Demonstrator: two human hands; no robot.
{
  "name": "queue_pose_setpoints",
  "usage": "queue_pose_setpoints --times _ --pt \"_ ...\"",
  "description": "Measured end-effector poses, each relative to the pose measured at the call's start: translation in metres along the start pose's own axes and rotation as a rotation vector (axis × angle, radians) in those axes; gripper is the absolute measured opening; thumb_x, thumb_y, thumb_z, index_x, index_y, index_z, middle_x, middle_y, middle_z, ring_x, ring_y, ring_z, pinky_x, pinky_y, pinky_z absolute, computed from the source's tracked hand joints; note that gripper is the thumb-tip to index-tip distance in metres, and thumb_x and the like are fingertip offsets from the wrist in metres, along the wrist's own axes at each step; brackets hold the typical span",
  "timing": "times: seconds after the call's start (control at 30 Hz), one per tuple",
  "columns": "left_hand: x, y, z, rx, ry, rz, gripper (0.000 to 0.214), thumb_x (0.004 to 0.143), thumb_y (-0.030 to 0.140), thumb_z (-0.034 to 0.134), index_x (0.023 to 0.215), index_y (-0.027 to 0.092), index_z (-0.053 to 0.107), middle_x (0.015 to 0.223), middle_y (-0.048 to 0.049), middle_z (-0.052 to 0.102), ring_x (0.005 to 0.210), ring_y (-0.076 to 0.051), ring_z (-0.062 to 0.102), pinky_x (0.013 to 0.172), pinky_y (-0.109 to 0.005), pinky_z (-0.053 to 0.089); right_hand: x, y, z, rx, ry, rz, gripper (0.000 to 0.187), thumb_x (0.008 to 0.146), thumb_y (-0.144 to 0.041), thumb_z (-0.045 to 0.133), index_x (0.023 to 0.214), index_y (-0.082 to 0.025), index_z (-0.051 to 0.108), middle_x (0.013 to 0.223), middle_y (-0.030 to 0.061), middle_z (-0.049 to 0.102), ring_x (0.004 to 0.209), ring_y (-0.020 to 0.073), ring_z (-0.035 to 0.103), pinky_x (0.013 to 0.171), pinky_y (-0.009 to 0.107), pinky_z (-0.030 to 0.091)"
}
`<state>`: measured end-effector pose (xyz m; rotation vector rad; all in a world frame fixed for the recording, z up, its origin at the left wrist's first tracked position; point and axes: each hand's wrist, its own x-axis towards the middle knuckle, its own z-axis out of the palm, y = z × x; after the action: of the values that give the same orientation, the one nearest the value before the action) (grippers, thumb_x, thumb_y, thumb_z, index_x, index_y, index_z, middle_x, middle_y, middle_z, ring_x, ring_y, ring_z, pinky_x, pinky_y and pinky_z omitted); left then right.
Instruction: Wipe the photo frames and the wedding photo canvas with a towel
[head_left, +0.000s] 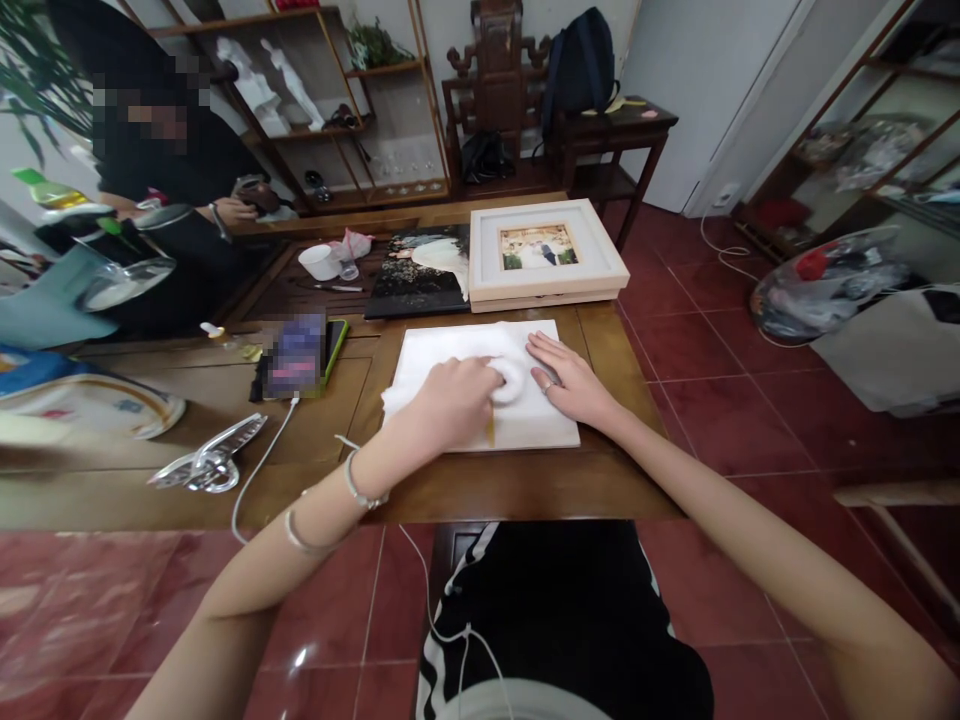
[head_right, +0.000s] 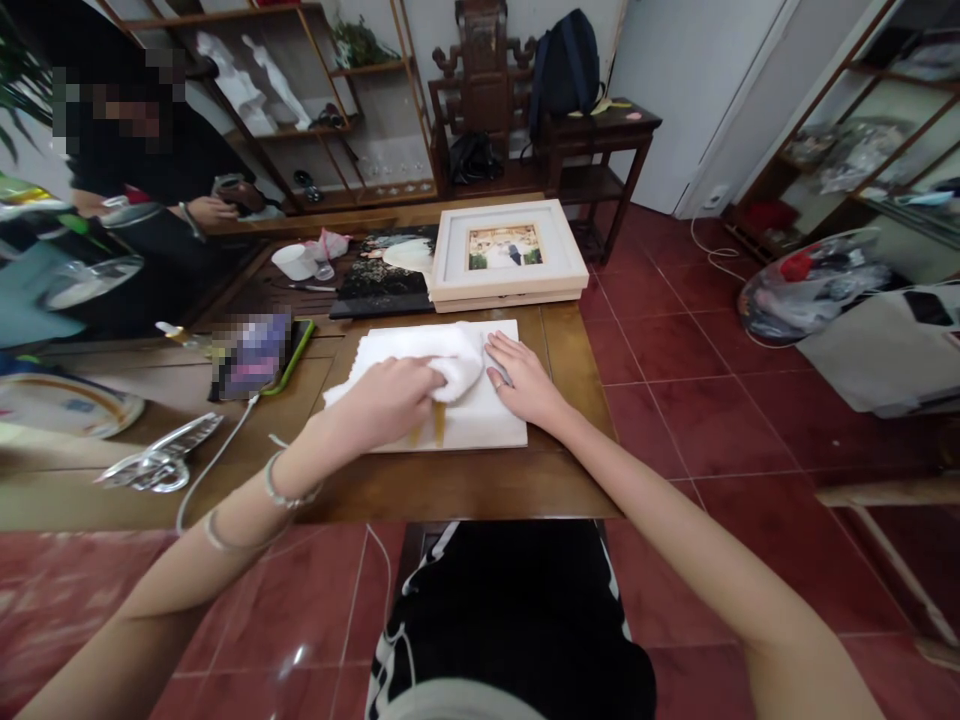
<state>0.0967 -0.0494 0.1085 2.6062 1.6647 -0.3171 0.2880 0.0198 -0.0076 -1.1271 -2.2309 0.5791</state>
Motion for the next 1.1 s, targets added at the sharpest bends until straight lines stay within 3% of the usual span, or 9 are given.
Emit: queue_pose_setpoints --times 0.07,0.17,0.3,0.43,0.57,0.77,0.9,0.97,1.1 --pt "0.014 -0.012 0.003 -0.011 0.058 0.005 0.033 0.079 0.003 0.043 0.095 0.014 0.070 0.106 -0.0141 0.071 0.091 -0.029 0.069 0.076 -0.037 0.052 -0.001 -0.002 -0.001 0.002 0.021 -0.012 0.047 0.092 -0.027 0.046 0.134 -0.014 0.061 0.147 0.0138 0.052 0.142 0.0292 0.041 0.119 0.052 0.032" --pt "0.035 -0.026 0.008 -0.110 0.181 0.126 0.030 0.078 0.004 0.042 0.087 0.013 0.069 0.101 -0.0132 0.071 0.089 -0.027 0.066 0.076 -0.035 0.050 -0.001 -0.007 -0.004 0.008 0.054 -0.057 0.043 0.091 -0.025 0.047 0.130 -0.019 0.064 0.141 0.0106 0.059 0.136 0.0288 0.049 0.115 0.052 0.038" --pt "0.063 -0.030 0.012 -0.251 0.287 0.272 0.026 0.075 0.005 0.042 0.074 0.014 0.066 0.087 -0.0092 0.070 0.081 -0.022 0.062 0.073 -0.031 0.046 -0.001 -0.010 -0.007 0.006 0.061 -0.103 0.042 0.090 -0.022 0.046 0.127 -0.024 0.065 0.132 0.0086 0.064 0.128 0.0297 0.055 0.110 0.052 0.043" --pt "0.084 -0.026 0.010 -0.301 0.279 0.343 0.024 0.074 0.006 0.041 0.066 0.014 0.063 0.075 -0.0070 0.067 0.073 -0.019 0.057 0.074 -0.030 0.045 -0.002 -0.009 -0.007 0.013 0.063 -0.072 0.040 0.090 -0.023 0.047 0.125 -0.020 0.066 0.127 0.0122 0.066 0.122 0.0321 0.057 0.107 0.051 0.044" --pt "0.086 -0.033 0.006 -0.258 0.222 0.339 0.023 0.075 0.008 0.042 0.067 0.014 0.063 0.072 -0.0064 0.066 0.070 -0.018 0.056 0.072 -0.029 0.044 -0.001 -0.009 -0.008 0.019 0.047 -0.091 0.041 0.091 -0.024 0.046 0.126 -0.018 0.066 0.126 0.0132 0.066 0.122 0.0314 0.058 0.107 0.051 0.044" --pt "0.049 -0.042 0.001 -0.061 0.101 0.221 0.026 0.075 0.004 0.043 0.075 0.012 0.068 0.075 -0.0115 0.069 0.074 -0.023 0.063 0.073 -0.033 0.048 -0.001 -0.004 -0.003 0.028 0.048 -0.067 0.043 0.091 -0.026 0.047 0.131 -0.020 0.063 0.141 0.0104 0.059 0.137 0.0297 0.047 0.116 0.054 0.036" --pt "-0.001 -0.014 0.005 -0.013 0.007 0.238 0.030 0.076 0.001 0.043 0.079 0.011 0.070 0.093 -0.0150 0.072 0.082 -0.025 0.068 0.078 -0.036 0.053 -0.002 -0.001 0.000 0.015 0.052 -0.037 0.044 0.091 -0.026 0.048 0.131 -0.017 0.062 0.141 0.0128 0.058 0.138 0.0285 0.047 0.117 0.053 0.035" --pt "-0.029 0.006 0.007 0.020 0.005 0.278 0.029 0.075 0.000 0.045 0.081 0.011 0.071 0.111 -0.0175 0.069 0.092 -0.026 0.069 0.083 -0.037 0.054 -0.001 -0.001 -0.001 0.019 0.051 -0.030 0.043 0.090 -0.025 0.048 0.130 -0.016 0.063 0.141 0.0137 0.058 0.138 0.0287 0.047 0.117 0.053 0.035" --pt "-0.069 0.030 0.011 0.003 0.034 0.429 0.020 0.074 0.005 0.057 0.077 0.016 0.073 0.117 -0.0139 0.069 0.113 -0.029 0.064 0.088 -0.035 0.055 -0.001 -0.002 -0.002 0.039 0.045 -0.030 0.043 0.090 -0.025 0.049 0.131 -0.019 0.062 0.142 0.0116 0.058 0.138 0.0284 0.046 0.118 0.055 0.034"
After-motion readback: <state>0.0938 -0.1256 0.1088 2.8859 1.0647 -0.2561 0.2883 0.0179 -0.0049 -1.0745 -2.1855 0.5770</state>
